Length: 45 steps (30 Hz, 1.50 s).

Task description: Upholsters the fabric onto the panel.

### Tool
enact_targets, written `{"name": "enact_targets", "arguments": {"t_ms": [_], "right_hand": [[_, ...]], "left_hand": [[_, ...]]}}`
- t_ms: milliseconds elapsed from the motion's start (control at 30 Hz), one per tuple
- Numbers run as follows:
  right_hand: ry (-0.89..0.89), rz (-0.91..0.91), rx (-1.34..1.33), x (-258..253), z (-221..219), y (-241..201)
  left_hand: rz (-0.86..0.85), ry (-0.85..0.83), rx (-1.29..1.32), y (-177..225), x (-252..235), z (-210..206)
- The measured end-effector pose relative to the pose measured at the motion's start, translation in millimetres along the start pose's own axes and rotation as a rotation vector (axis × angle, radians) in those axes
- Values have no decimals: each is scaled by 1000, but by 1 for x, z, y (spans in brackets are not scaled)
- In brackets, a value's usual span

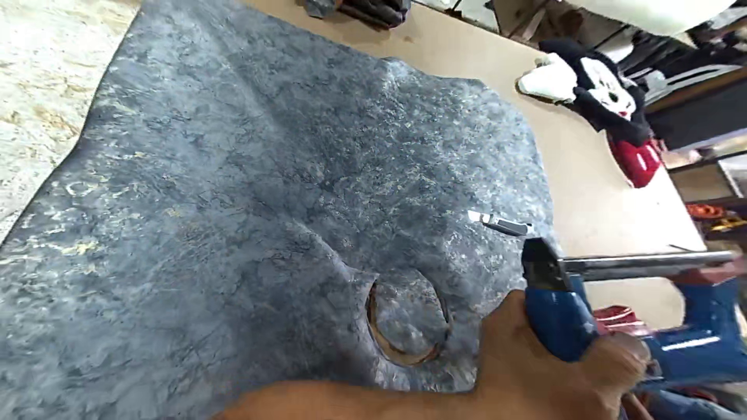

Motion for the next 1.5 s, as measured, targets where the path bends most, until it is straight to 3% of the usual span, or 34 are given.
{"name": "enact_targets", "arguments": {"t_ms": [33, 67, 133, 200, 300, 400, 500, 700, 833, 933, 1233, 1500], "right_hand": [[140, -18, -85, -4, -20, -6], [172, 49, -93, -14, -29, -12], [-5, 211, -49, -48, -10, -7], [-227, 220, 30, -80, -2, -7], [-176, 88, -140, -126, -9, -1], [-354, 105, -108, -208, -12, 10], [-564, 153, -109, -269, -61, 35], [-936, 234, -174, -270, -163, 103], [-1289, 234, -119, -245, -198, 129], [-1436, 226, -5, -230, -215, 142], [-1712, 484, 39, -218, -247, 146], [-1903, 496, -104, -210, -270, 149]], "left_hand": [[-85, -53, -60, -4, 2, -5], [-208, -84, -142, -6, 3, -9], [-495, -91, -355, 6, 3, -11], [-653, -18, -620, 30, 9, 13], [-729, 194, -1211, 33, 38, 100], [-701, 334, -1744, 14, 57, 183], [-606, 346, -2004, 9, 58, 218], [-437, 106, -2195, 33, 31, 241], [-298, -1, -2286, 45, 15, 247], [-277, -26, -2276, 47, 2, 248], [-288, 18, -2211, 51, -4, 248], [-404, 52, -2184, 48, -4, 251]]}}
Point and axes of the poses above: each hand's wrist, its own x-axis away from the middle knuckle, its own z-axis out of the back of the hand, y = z × x, the point moved 4 cm from there along -x, towards the middle knuckle
